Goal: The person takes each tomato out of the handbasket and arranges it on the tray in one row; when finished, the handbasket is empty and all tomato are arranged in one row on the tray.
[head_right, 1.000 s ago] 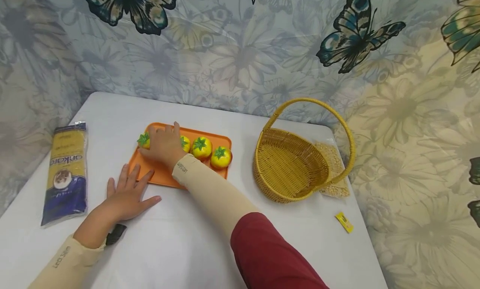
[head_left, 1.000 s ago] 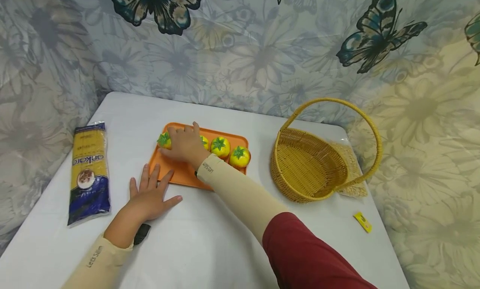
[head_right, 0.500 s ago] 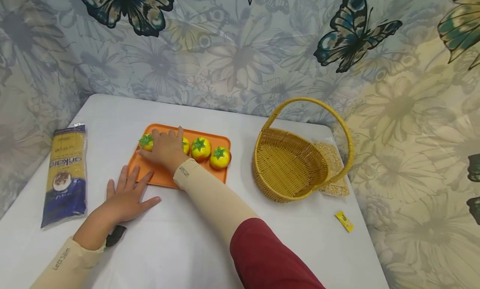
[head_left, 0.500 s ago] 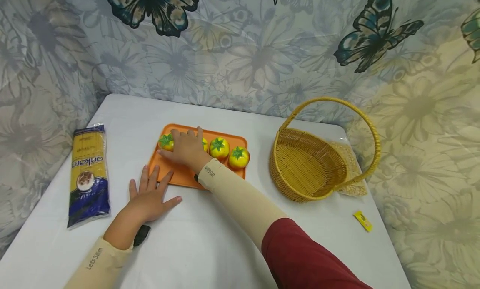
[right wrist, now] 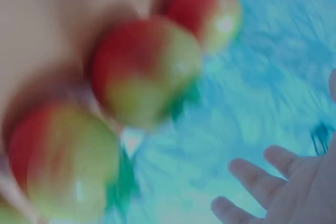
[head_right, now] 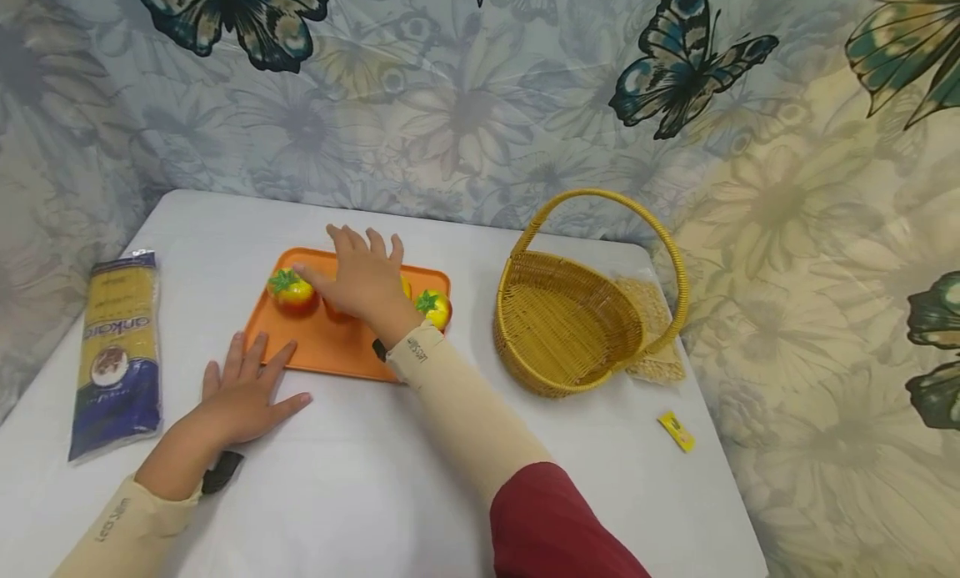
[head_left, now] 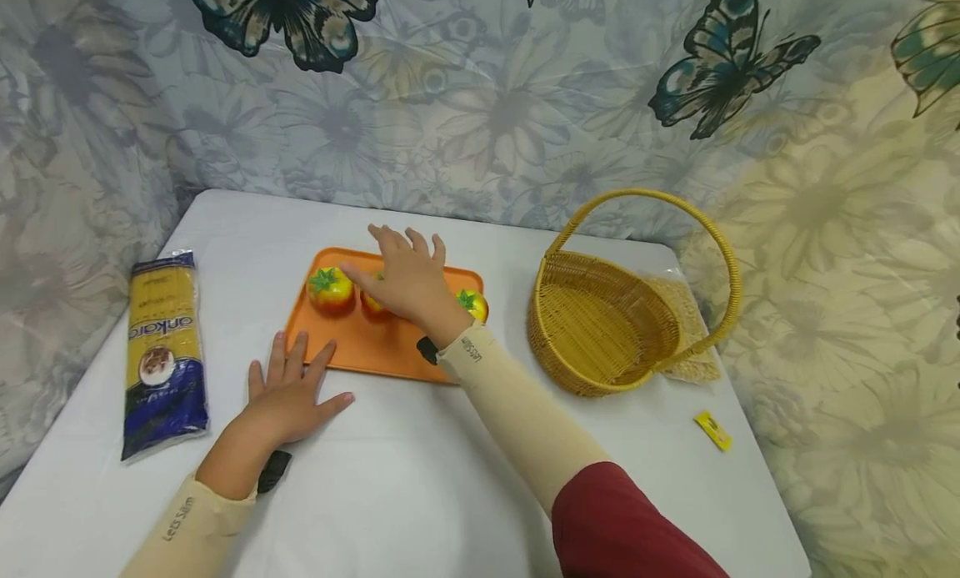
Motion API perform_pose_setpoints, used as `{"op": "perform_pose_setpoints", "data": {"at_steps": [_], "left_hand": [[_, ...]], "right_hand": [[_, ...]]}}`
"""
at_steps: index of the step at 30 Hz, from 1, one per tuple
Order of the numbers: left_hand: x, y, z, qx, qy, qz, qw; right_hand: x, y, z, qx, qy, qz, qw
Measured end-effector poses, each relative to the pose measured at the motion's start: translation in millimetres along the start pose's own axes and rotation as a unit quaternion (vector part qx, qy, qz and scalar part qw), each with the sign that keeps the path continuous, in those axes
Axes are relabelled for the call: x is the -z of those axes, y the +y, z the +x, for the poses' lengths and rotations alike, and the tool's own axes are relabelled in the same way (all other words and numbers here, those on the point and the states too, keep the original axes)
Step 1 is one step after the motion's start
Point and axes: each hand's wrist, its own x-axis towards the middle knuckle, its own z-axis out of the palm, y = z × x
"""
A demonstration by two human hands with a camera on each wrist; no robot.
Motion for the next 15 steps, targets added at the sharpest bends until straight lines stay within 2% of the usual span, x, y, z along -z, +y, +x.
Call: {"op": "perform_pose_setpoints", "data": {"at_steps": [3,7,12,15], "left_hand": [[-0.3,0.7,0.9,0.000,-0.003,-0.003,1.0000],[-0.8,1.3,1.3,-0.003,-0.004,-0.008,1.0000],[-1.5,-0.1,0.5,-0.004,-0.007,-0.008,0.9999],[-0.8,1.8,-0.2,-0.004,-0.010,-0.012,0.9999]], "right_hand": [[21,24,-14.1,-0.017,0.028,0.030,0.9990],[43,59,-36.6,-0.028,0.071,0.044,0.9961],[61,97,-70.0,-0.042,0.107,0.051,0.9921],[65,119,-90.3,-0.058,0.125,0.068,0.9881]]}}
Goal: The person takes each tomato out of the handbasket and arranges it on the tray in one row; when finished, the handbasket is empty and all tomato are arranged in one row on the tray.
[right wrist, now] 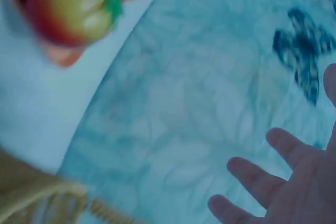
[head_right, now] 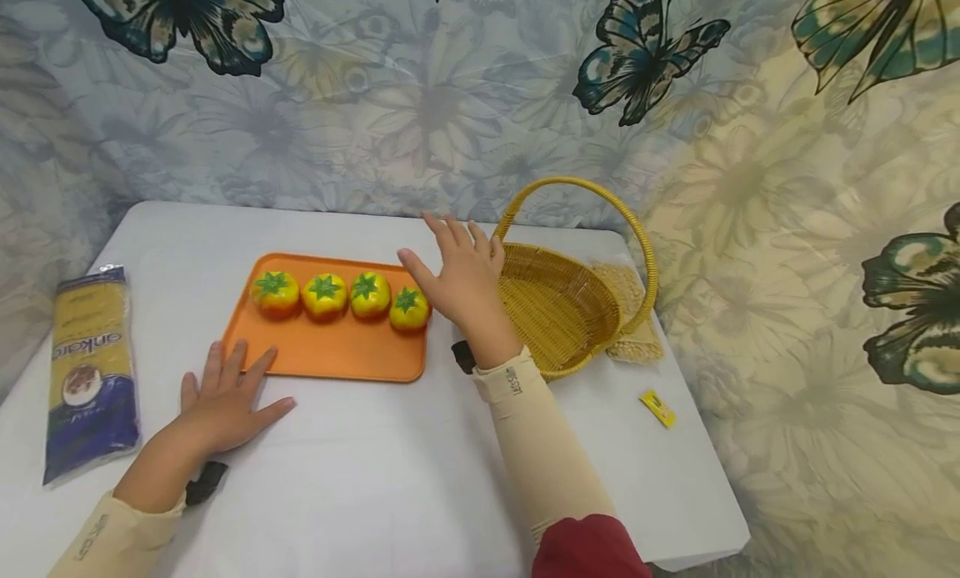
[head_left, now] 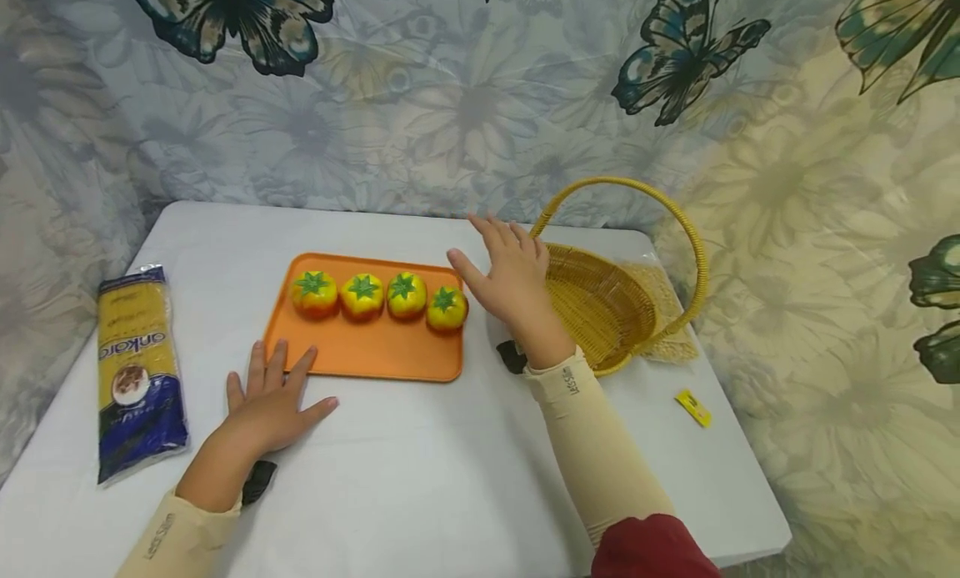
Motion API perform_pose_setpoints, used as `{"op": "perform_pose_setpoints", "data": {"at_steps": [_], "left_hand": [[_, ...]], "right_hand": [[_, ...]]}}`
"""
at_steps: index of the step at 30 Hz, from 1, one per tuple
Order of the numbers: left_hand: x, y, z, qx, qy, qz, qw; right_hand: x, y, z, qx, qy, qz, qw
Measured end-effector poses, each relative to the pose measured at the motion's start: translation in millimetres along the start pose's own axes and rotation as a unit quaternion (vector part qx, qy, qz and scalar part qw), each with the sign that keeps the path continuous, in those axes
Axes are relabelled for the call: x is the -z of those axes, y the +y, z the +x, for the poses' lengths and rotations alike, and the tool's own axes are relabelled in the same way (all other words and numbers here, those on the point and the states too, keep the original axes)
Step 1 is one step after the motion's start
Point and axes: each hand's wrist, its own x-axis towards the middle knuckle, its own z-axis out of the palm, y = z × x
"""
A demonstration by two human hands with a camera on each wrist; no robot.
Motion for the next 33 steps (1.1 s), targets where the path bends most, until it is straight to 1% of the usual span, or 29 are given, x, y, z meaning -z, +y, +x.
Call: {"op": "perform_pose_setpoints", "data": {"at_steps": [4,9,12,15,19,23,30,33], "left_hand": [[1.5,-3.4,-3.2,0.006,0.002,-0.006,1.0000],[1.0,-6.5,-3.4,0.012,0.004,-0.005,0.9999],[1.1,-7.1,-3.0,0.014,0.002,-0.005,0.9999],[2.2,-6.8,-3.6,0.019,0.000,-0.006,0.9998],[3.9,-6.6,-5.6,0.027,-0.003,-0.006,0.9996],[3.7,-7.8,-4.6,0.026,-0.004,-0.009,0.9996],[2.0,-13.5,3.2,0.023,-0.001,0.003,0.9997],[3.5,-13.4,4.3,0.020,-0.004,0.008,0.9998]], "right_hand": [[2,20,-15.6,-0.019,0.023,0.031,0.9991],[0,39,-34.1,-0.042,0.035,0.072,0.9959],[-6,49,-41.2,-0.053,0.047,0.077,0.9945],[-14,56,-45.7,-0.061,0.054,0.065,0.9946],[-29,58,-48.9,-0.081,0.033,0.051,0.9948],[-41,54,-49.9,-0.100,0.011,0.051,0.9937],[-49,51,-48.0,-0.107,-0.001,0.065,0.9921],[-51,51,-47.8,-0.109,-0.004,0.060,0.9923]]}}
